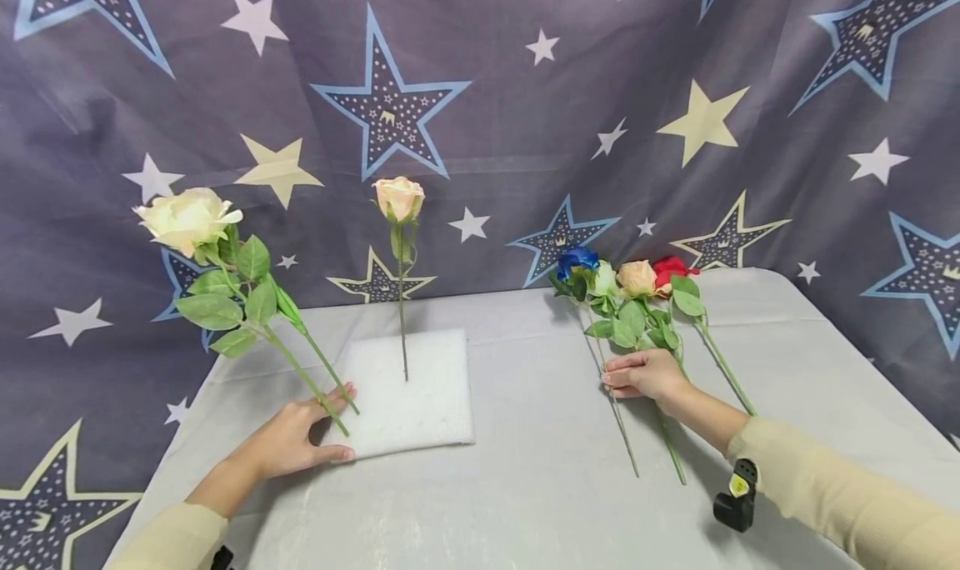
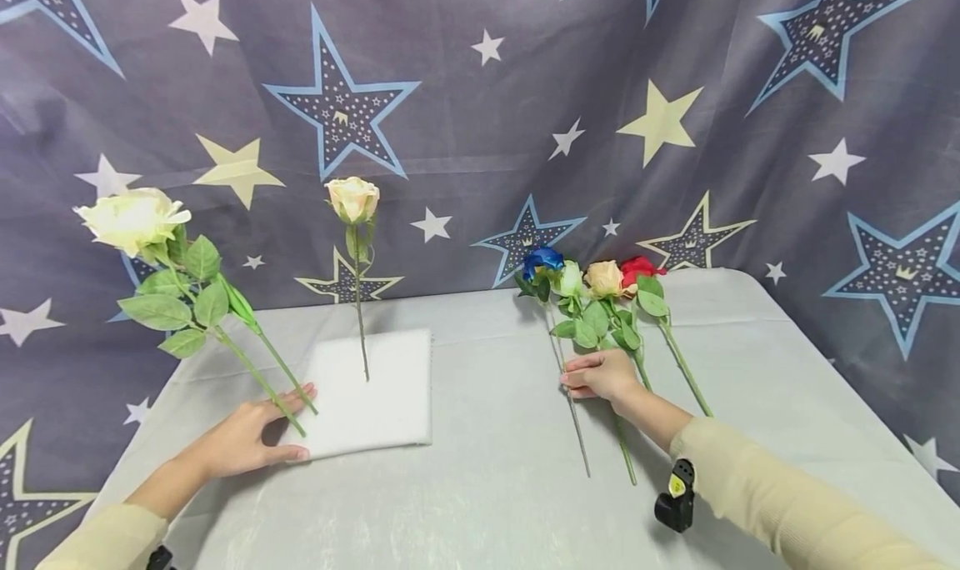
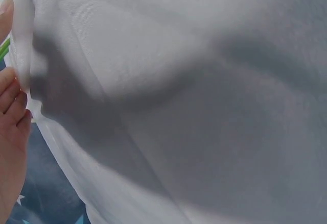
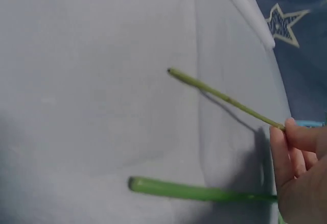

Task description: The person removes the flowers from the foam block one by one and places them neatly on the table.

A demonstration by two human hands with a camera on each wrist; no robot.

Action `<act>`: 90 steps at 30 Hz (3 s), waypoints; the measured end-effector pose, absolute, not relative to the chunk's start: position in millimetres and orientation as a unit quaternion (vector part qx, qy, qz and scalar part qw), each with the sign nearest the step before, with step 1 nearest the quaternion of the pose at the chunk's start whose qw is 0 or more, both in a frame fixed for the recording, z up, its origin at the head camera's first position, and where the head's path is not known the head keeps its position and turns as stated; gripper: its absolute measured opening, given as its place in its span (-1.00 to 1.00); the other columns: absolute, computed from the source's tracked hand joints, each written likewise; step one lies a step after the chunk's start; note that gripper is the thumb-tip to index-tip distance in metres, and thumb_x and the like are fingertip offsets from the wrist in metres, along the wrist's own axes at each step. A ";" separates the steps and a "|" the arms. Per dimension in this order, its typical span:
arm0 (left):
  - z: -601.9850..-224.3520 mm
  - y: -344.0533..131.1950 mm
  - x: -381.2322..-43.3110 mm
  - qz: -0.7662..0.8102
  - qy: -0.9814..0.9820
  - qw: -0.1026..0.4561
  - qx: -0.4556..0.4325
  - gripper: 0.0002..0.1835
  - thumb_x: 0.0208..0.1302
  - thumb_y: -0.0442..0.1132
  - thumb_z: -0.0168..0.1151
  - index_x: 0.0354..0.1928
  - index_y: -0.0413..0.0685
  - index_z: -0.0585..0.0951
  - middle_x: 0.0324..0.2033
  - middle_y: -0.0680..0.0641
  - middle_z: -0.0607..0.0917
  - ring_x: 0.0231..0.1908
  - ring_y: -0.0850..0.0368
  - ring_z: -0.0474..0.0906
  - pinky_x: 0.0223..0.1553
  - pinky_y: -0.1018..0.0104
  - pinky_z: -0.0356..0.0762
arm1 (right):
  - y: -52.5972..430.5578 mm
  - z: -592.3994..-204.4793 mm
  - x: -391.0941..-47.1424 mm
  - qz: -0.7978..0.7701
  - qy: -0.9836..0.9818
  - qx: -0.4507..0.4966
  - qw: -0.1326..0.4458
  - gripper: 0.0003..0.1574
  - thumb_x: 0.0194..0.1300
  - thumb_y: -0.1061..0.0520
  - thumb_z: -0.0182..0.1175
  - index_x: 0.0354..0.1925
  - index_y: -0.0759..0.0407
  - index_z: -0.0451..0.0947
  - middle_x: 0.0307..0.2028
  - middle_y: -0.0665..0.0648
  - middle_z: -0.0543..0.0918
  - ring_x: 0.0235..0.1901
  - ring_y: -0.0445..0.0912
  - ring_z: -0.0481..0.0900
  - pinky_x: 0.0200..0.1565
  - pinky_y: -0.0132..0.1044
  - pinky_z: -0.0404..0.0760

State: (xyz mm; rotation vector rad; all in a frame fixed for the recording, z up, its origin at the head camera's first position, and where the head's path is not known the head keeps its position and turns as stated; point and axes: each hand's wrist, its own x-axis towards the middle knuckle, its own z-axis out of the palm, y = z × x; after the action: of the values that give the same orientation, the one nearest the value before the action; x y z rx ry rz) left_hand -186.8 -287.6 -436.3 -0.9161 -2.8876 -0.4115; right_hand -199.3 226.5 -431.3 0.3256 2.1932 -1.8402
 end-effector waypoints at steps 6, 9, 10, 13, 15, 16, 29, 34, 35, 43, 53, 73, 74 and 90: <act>-437.8 -286.4 -187.4 -0.135 -0.945 0.035 -0.296 -0.10 -0.06 0.27 0.40 0.26 -0.15 0.48 0.25 -0.20 0.53 0.17 -0.25 0.53 0.18 -0.12 0.48 | 231.4 -436.0 -205.3 -0.597 0.773 0.135 0.164 -0.50 0.14 0.33 0.32 0.05 0.52 0.53 -0.45 0.03 0.78 -0.51 -0.24 0.73 -0.34 -0.37 0.75; -437.7 -287.3 -187.7 -0.137 -0.945 0.036 -0.295 -0.10 -0.06 0.24 0.42 0.27 -0.16 0.48 0.25 -0.20 0.53 0.17 -0.25 0.52 0.20 -0.12 0.47 | 228.5 -433.5 -210.1 -0.581 0.781 0.144 0.177 -0.51 0.15 0.30 0.33 0.04 0.49 0.54 -0.48 0.01 0.77 -0.53 -0.25 0.71 -0.35 -0.38 0.75; -437.6 -287.4 -187.6 -0.138 -0.946 0.036 -0.292 -0.10 -0.07 0.24 0.43 0.27 -0.16 0.48 0.25 -0.19 0.53 0.18 -0.24 0.52 0.20 -0.11 0.46 | 227.0 -432.5 -212.0 -0.577 0.782 0.149 0.180 -0.52 0.16 0.29 0.33 0.04 0.48 0.55 -0.49 0.01 0.76 -0.53 -0.25 0.71 -0.35 -0.38 0.75; -437.3 -287.5 -187.2 -0.135 -0.944 0.042 -0.297 -0.11 -0.06 0.23 0.43 0.25 -0.19 0.49 0.24 -0.22 0.52 0.16 -0.27 0.52 0.18 -0.13 0.47 | 224.0 -430.1 -217.3 -0.564 0.789 0.158 0.185 -0.54 0.17 0.27 0.32 0.03 0.46 0.55 -0.50 -0.01 0.75 -0.54 -0.27 0.70 -0.35 -0.38 0.74; -436.8 -287.1 -186.8 -0.131 -0.944 0.046 -0.300 -0.12 -0.06 0.23 0.42 0.24 -0.20 0.50 0.23 -0.24 0.52 0.16 -0.27 0.52 0.18 -0.13 0.47 | 222.2 -429.3 -220.2 -0.557 0.793 0.162 0.186 -0.55 0.17 0.27 0.32 0.03 0.45 0.56 -0.50 -0.01 0.75 -0.54 -0.27 0.69 -0.35 -0.38 0.74; -436.7 -287.1 -186.7 -0.130 -0.944 0.048 -0.300 -0.12 -0.06 0.23 0.42 0.23 -0.21 0.50 0.23 -0.24 0.52 0.16 -0.27 0.53 0.18 -0.12 0.47 | 221.4 -428.9 -221.2 -0.553 0.795 0.164 0.186 -0.55 0.17 0.27 0.33 0.02 0.44 0.57 -0.50 -0.01 0.75 -0.54 -0.27 0.69 -0.35 -0.38 0.74; -437.5 -287.5 -185.8 -0.134 -0.948 0.029 -0.285 -0.08 -0.05 0.27 0.40 0.25 -0.22 0.48 0.26 -0.23 0.49 0.20 -0.25 0.49 0.22 -0.11 0.44 | 219.0 -422.2 -223.0 -0.556 0.797 0.162 0.172 -0.56 0.22 0.29 0.26 0.05 0.49 0.54 -0.13 0.29 0.75 -0.43 -0.24 0.71 -0.17 -0.28 0.75; -435.1 -289.7 -183.9 -0.135 -0.949 0.028 -0.282 -0.09 -0.05 0.25 0.40 0.25 -0.21 0.48 0.26 -0.24 0.49 0.21 -0.27 0.48 0.21 -0.13 0.44 | 220.3 -416.5 -222.9 -0.570 0.792 0.148 0.158 -0.51 0.23 0.28 0.25 0.09 0.51 0.50 -0.08 0.29 0.73 -0.44 -0.29 0.70 -0.14 -0.33 0.74; -435.0 -289.9 -184.0 -0.135 -0.950 0.029 -0.282 -0.10 -0.05 0.25 0.41 0.25 -0.21 0.48 0.27 -0.23 0.49 0.21 -0.27 0.48 0.21 -0.13 0.44 | 220.9 -415.5 -223.0 -0.575 0.790 0.144 0.155 -0.50 0.23 0.28 0.25 0.11 0.51 0.49 -0.10 0.27 0.74 -0.45 -0.31 0.70 -0.16 -0.36 0.74; -439.6 -288.1 -188.7 -0.144 -0.946 0.030 -0.288 -0.10 -0.07 0.26 0.41 0.27 -0.14 0.48 0.26 -0.19 0.51 0.19 -0.24 0.51 0.22 -0.12 0.44 | 224.1 -397.9 -225.4 -0.592 0.785 0.102 0.148 -0.42 0.27 0.25 0.22 0.21 0.47 0.40 0.09 0.32 0.64 -0.31 -0.33 0.70 -0.01 -0.33 0.69; -439.3 -286.2 -186.9 -0.144 -0.944 0.036 -0.294 -0.10 -0.07 0.24 0.43 0.25 -0.17 0.49 0.24 -0.22 0.52 0.18 -0.27 0.51 0.22 -0.15 0.43 | 180.2 -386.3 -244.1 -0.623 0.771 0.043 0.127 -0.40 0.35 0.15 0.17 0.24 0.48 0.37 0.15 0.41 0.55 -0.12 -0.14 0.74 0.09 -0.25 0.64; -436.0 -285.7 -188.5 -0.134 -0.948 0.020 -0.287 -0.09 -0.05 0.29 0.39 0.27 -0.15 0.48 0.26 -0.18 0.51 0.20 -0.24 0.50 0.21 -0.11 0.46 | 58.0 -391.7 -279.1 -0.728 0.669 -0.084 0.124 -0.51 0.33 0.31 0.15 0.21 0.40 0.43 0.19 0.36 0.54 0.11 0.10 0.63 0.15 -0.17 0.63; -435.5 -285.5 -188.6 -0.134 -0.949 0.019 -0.286 -0.09 -0.05 0.29 0.39 0.27 -0.15 0.48 0.26 -0.18 0.51 0.20 -0.23 0.50 0.21 -0.11 0.46 | 52.7 -392.3 -279.6 -0.730 0.665 -0.093 0.127 -0.51 0.33 0.30 0.14 0.21 0.40 0.43 0.19 0.37 0.53 0.12 0.12 0.62 0.15 -0.17 0.62; -435.5 -285.7 -185.5 -0.132 -0.947 0.029 -0.291 -0.12 -0.04 0.28 0.39 0.24 -0.17 0.51 0.24 -0.20 0.53 0.18 -0.23 0.52 0.19 -0.09 0.48 | -10.9 -402.3 -274.5 -0.750 0.628 -0.139 0.153 -0.51 0.34 0.35 0.10 0.23 0.40 0.40 0.19 0.40 0.52 0.18 0.13 0.56 0.17 -0.26 0.61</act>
State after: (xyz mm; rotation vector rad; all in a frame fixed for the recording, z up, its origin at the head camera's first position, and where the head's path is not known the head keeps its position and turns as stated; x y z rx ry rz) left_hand -185.5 -285.7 -435.5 -0.8978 -2.9207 -0.4084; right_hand -274.5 -10.9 -402.3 -0.3997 1.8011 -2.1505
